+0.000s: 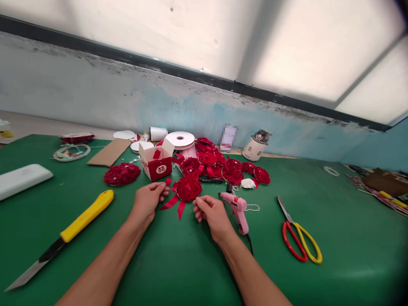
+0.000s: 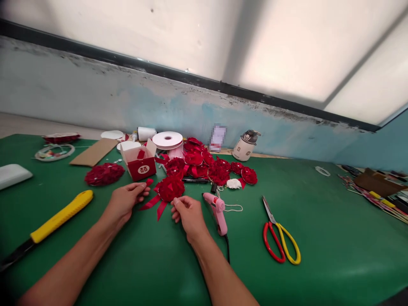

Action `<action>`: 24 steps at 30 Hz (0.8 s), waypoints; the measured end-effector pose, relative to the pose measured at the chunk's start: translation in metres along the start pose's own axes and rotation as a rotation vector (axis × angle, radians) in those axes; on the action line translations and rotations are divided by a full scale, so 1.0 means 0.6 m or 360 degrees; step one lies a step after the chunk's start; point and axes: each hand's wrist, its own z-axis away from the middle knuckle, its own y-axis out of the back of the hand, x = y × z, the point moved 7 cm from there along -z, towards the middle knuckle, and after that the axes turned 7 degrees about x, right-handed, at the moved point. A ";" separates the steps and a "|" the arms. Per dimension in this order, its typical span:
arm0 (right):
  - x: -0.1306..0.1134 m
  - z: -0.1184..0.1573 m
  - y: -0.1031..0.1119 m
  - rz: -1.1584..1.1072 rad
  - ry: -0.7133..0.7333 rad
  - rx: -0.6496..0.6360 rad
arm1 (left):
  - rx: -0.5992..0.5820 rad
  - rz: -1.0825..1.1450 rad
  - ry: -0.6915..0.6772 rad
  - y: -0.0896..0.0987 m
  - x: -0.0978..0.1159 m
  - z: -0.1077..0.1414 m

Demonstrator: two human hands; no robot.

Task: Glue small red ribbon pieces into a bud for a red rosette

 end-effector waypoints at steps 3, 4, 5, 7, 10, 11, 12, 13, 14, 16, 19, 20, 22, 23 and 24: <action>-0.002 0.001 -0.002 0.0014 0.0019 -0.0016 | 0.0065 -0.0101 -0.0103 0.004 0.004 -0.008; -0.002 0.002 -0.003 0.0023 0.0022 -0.0028 | 0.0078 -0.0133 -0.0133 0.003 0.006 -0.012; -0.002 0.003 -0.005 0.0035 0.0023 -0.0039 | 0.0092 -0.0167 -0.0161 0.001 0.008 -0.018; -0.001 0.004 -0.008 0.0065 0.0025 -0.0059 | 0.0118 -0.0238 -0.0209 -0.005 0.013 -0.035; -0.002 0.003 -0.008 0.0097 0.0045 -0.0068 | 0.0161 -0.0345 -0.0265 -0.017 0.021 -0.063; -0.003 0.002 -0.007 0.0101 0.0055 -0.0062 | 0.0180 -0.0379 -0.0280 -0.020 0.024 -0.071; -0.004 0.002 -0.006 0.0104 0.0063 -0.0053 | 0.0200 -0.0404 -0.0292 -0.022 0.026 -0.075; -0.005 0.001 -0.005 0.0107 0.0069 -0.0045 | 0.0215 -0.0418 -0.0299 -0.023 0.028 -0.076; -0.006 0.001 -0.005 0.0113 0.0072 -0.0041 | 0.0225 -0.0419 -0.0298 -0.023 0.029 -0.074; -0.006 0.002 -0.005 0.0132 0.0074 -0.0048 | 0.0221 -0.0377 -0.0275 -0.019 0.028 -0.061; -0.005 0.003 -0.008 0.0155 0.0077 -0.0055 | 0.0175 -0.0239 -0.0211 -0.008 0.025 -0.033; -0.004 0.003 -0.008 0.0157 0.0078 -0.0048 | 0.0158 -0.0194 -0.0193 -0.003 0.024 -0.025; -0.003 0.002 -0.006 0.0153 0.0081 -0.0030 | 0.0139 -0.0118 -0.0161 0.006 0.022 -0.014; -0.002 0.000 -0.005 0.0149 0.0083 -0.0023 | 0.0136 -0.0085 -0.0149 0.010 0.021 -0.012; -0.002 -0.001 -0.004 0.0144 0.0084 -0.0018 | 0.0134 -0.0056 -0.0135 0.013 0.019 -0.011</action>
